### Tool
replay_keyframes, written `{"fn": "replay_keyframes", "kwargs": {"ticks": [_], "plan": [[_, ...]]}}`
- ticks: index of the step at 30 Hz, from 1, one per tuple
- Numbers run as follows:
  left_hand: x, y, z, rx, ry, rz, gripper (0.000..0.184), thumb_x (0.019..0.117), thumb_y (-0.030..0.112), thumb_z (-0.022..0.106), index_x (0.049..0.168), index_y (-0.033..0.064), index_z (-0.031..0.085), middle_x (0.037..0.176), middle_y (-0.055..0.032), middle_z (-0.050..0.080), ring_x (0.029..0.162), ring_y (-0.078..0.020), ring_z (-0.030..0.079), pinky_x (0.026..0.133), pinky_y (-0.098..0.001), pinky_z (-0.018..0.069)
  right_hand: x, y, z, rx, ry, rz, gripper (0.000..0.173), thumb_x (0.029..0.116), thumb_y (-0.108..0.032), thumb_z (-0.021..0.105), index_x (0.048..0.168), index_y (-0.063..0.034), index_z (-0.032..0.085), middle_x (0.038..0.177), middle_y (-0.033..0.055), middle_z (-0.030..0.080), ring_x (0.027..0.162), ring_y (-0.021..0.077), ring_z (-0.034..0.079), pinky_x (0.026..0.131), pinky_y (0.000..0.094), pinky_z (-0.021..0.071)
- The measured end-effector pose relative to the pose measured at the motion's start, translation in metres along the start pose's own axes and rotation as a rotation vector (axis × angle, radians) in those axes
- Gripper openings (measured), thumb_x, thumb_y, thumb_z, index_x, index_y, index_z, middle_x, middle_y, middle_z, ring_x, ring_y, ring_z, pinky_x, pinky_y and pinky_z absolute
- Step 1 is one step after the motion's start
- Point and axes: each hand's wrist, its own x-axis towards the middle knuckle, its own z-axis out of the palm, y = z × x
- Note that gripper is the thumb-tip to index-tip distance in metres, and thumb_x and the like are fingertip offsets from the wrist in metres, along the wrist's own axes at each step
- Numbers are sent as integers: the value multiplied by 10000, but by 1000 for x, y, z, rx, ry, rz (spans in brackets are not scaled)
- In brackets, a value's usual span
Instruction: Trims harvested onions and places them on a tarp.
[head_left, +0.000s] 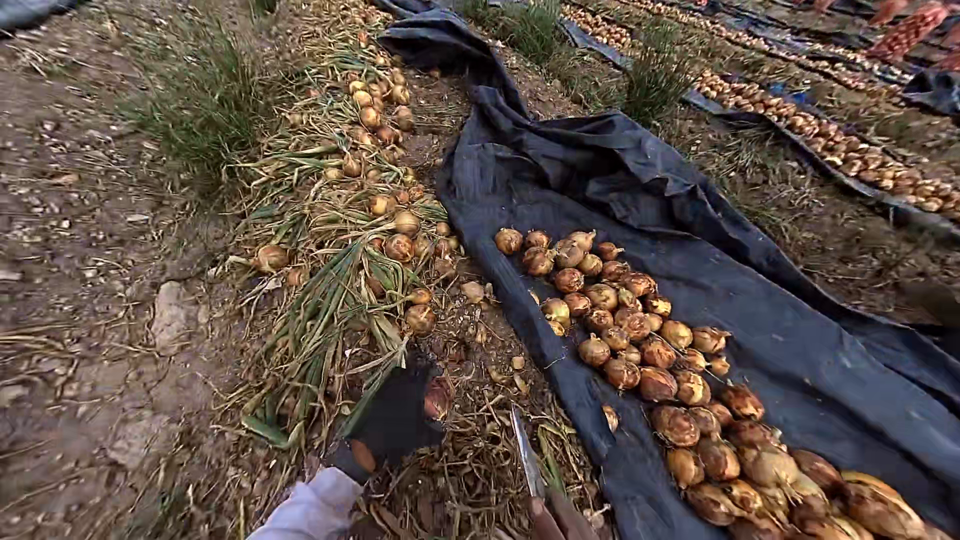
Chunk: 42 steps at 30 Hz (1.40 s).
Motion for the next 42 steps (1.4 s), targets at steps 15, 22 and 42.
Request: {"fn": "replay_keyframes", "kwargs": {"ticks": [15,22,42], "plan": [[-17,44,70,426,-288,144,1125,615,673,825,1545,182,424,1453,-200,538,1311,-416,535,1135,-647,361,-54,19,0,169,105,112,524,994,-594,507,1177,-114,610,687,60,554,507,211,537,497,427,510],[-74,94,41,-855,-329,250,1007,623,401,979,1448,90,494,1273,-49,686,1159,-144,676,1019,-377,582,-21,-16,-23,0,203,87,896,837,-783,571,1369,-62,545,929,99,696,785,225,683,711,502,577],[-107,93,47,-354,-220,574,410,1071,399,501,999,57,717,886,-124,690,812,-270,689,738,-497,583,-35,41,9,231,-113,210,910,858,-769,589,1417,-52,558,1115,80,687,960,152,653,873,413,548]]}}
